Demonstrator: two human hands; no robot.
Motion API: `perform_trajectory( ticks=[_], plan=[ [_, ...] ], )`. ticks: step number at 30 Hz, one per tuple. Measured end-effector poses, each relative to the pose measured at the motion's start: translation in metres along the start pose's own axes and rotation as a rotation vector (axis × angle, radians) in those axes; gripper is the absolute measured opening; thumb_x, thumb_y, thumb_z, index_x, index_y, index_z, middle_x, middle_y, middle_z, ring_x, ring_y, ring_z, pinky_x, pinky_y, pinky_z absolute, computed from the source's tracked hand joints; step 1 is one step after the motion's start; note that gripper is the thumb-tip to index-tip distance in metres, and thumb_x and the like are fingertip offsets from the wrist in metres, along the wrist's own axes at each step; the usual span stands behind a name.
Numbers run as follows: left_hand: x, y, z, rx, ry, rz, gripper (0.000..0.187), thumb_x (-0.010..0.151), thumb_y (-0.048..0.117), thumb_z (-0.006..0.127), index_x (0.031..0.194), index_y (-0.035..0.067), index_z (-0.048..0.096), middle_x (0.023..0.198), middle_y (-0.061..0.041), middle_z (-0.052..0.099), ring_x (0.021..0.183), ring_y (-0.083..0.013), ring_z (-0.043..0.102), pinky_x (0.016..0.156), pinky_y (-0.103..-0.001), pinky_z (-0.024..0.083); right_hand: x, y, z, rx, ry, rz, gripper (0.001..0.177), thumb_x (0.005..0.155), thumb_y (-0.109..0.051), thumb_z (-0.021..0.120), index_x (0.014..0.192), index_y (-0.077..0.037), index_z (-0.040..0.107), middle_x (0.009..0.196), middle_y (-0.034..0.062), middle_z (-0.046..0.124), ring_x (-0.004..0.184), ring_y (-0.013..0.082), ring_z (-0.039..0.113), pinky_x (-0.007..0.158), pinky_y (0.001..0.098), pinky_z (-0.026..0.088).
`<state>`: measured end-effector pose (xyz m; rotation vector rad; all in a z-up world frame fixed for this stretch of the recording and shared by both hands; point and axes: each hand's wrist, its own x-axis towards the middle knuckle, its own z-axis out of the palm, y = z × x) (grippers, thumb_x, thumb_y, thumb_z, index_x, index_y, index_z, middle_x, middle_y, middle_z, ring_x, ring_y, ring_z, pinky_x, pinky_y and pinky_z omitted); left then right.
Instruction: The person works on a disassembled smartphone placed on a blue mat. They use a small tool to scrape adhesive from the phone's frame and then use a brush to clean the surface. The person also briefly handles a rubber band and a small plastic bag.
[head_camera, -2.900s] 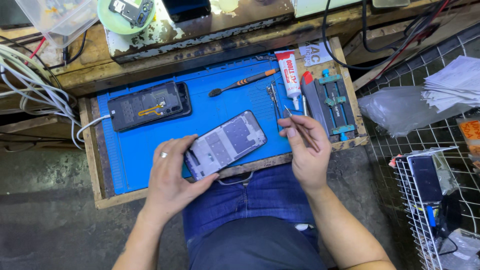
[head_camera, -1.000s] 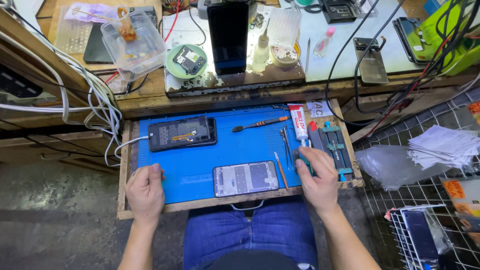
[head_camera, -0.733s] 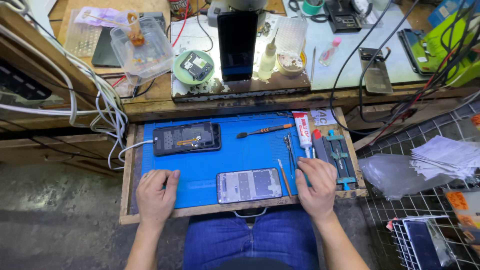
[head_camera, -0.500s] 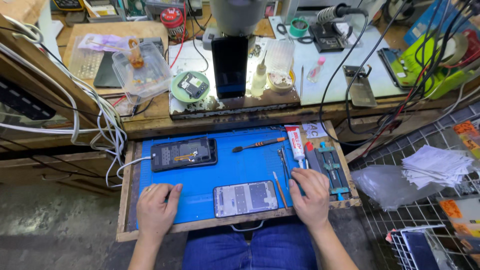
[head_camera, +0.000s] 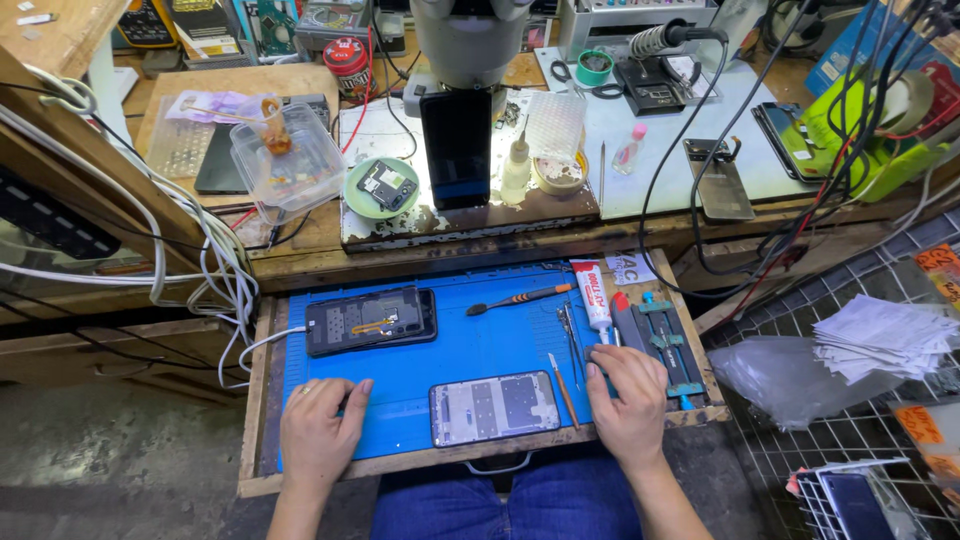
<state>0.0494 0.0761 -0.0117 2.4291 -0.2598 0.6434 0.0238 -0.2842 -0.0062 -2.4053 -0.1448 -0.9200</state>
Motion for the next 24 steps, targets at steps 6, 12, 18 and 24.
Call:
perform_trajectory(
  ticks=[6, 12, 18, 24],
  plan=[
    [0.001, 0.003, -0.001, -0.005, -0.007, -0.012, 0.027, 0.087, 0.023, 0.074, 0.070, 0.004, 0.064, 0.069, -0.010, 0.065, 0.068, -0.0303, 0.062, 0.069, -0.042, 0.045, -0.002, 0.000, 0.001, 0.004, 0.004, 0.008, 0.015, 0.088, -0.011, 0.071, 0.100, -0.003, 0.073, 0.107, 0.0079, 0.074, 0.107, 0.0263, 0.067, 0.099, 0.0388, 0.043],
    [0.012, 0.009, -0.011, -0.109, 0.098, -0.063, 0.020, 0.087, 0.018, 0.076, 0.095, 0.001, 0.070, 0.091, -0.013, 0.071, 0.087, -0.0300, 0.067, 0.079, -0.038, 0.051, -0.002, 0.001, 0.000, 0.008, 0.005, 0.029, 0.015, 0.087, -0.010, 0.071, 0.100, -0.003, 0.074, 0.107, 0.0081, 0.074, 0.106, 0.0261, 0.067, 0.098, 0.0383, 0.043],
    [0.088, -0.004, -0.027, -0.177, 0.209, -0.077, 0.027, 0.095, 0.019, 0.075, 0.114, 0.001, 0.067, 0.105, -0.013, 0.067, 0.096, -0.0249, 0.066, 0.088, -0.036, 0.054, -0.002, 0.002, 0.002, 0.011, 0.001, 0.032, 0.015, 0.088, -0.010, 0.070, 0.100, -0.002, 0.073, 0.107, 0.0085, 0.074, 0.106, 0.0263, 0.067, 0.098, 0.0387, 0.043],
    [0.201, -0.064, 0.008, -0.185, 0.281, -0.238, 0.051, 0.094, 0.026, 0.082, 0.129, -0.002, 0.058, 0.116, -0.014, 0.065, 0.103, -0.0268, 0.061, 0.094, -0.038, 0.051, -0.001, 0.002, 0.001, 0.019, 0.010, 0.047, 0.014, 0.087, -0.009, 0.070, 0.098, -0.002, 0.073, 0.106, 0.0087, 0.073, 0.104, 0.0266, 0.067, 0.098, 0.0392, 0.043]
  ],
)
